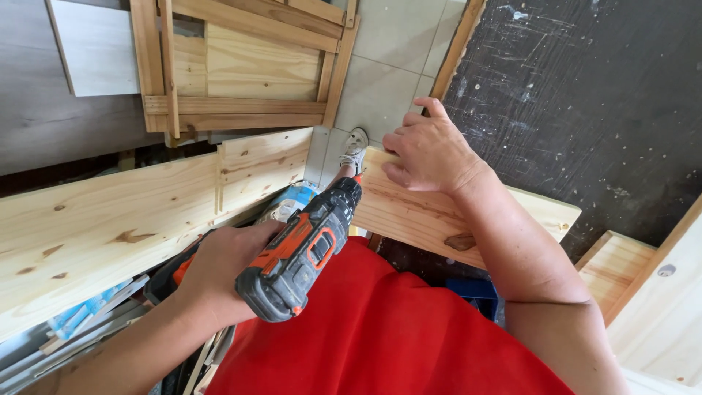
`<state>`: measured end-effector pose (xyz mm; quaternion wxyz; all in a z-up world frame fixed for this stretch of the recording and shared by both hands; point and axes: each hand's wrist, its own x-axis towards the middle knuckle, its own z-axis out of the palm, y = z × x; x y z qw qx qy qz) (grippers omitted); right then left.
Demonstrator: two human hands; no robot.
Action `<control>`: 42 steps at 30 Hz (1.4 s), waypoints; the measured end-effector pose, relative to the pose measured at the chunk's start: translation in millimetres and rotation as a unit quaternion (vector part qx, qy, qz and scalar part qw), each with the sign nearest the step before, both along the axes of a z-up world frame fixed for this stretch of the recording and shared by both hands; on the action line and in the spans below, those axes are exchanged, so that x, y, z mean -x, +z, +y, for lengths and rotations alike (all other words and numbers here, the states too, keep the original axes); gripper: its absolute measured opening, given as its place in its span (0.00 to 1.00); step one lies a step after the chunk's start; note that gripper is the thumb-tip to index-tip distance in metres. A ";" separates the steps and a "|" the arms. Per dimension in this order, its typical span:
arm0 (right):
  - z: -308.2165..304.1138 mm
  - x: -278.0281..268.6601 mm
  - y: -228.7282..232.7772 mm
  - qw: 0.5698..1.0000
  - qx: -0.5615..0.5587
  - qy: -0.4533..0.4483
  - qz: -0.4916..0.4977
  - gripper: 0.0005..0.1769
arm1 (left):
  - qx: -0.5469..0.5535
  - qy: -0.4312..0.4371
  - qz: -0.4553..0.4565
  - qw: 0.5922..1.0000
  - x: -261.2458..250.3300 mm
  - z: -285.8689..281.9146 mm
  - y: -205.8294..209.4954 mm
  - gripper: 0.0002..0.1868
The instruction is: Drilling holes and assembling wooden planks to build a structure on a workbench.
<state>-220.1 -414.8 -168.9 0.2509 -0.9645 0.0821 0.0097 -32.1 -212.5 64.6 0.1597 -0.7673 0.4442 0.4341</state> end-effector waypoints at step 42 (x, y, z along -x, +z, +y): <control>2.0 -5.3 23.3 0.980 -0.041 0.018 0.194 0.35 | -0.252 0.001 -0.070 0.965 25.1 -88.6 22.0 0.22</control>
